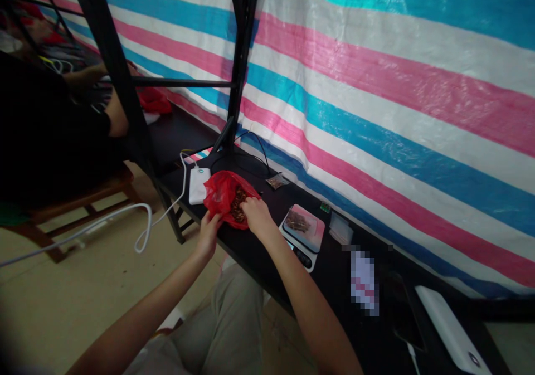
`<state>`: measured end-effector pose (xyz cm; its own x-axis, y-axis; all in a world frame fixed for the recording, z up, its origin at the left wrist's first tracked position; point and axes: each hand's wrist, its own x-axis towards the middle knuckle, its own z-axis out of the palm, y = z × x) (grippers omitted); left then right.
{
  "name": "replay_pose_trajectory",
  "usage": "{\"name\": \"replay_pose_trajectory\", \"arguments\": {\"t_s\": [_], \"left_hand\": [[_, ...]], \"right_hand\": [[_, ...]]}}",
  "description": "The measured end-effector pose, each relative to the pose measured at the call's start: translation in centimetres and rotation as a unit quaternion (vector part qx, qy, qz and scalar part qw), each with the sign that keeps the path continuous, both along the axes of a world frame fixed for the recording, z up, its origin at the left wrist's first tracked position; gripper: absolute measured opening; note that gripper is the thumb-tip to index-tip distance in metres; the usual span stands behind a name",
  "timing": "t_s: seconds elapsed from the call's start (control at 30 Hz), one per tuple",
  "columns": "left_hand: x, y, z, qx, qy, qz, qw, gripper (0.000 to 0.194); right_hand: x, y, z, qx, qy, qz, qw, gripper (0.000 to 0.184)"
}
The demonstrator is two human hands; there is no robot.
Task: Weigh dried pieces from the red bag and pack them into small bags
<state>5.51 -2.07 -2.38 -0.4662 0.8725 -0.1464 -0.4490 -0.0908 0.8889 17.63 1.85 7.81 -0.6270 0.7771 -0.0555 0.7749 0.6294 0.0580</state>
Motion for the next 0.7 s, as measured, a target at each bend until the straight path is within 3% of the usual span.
{"name": "replay_pose_trajectory", "arguments": {"t_s": [0.4, 0.7], "left_hand": [[1.2, 0.4, -2.1, 0.010, -0.020, 0.031, 0.999, 0.023], [1.3, 0.1, -1.8, 0.018, -0.012, 0.038, 0.999, 0.025]], "right_hand": [[1.2, -0.4, -2.9, -0.030, 0.166, -0.085, 0.982, 0.038], [2.0, 0.2, -4.7, -0.073, 0.311, -0.100, 0.942, 0.043]]}}
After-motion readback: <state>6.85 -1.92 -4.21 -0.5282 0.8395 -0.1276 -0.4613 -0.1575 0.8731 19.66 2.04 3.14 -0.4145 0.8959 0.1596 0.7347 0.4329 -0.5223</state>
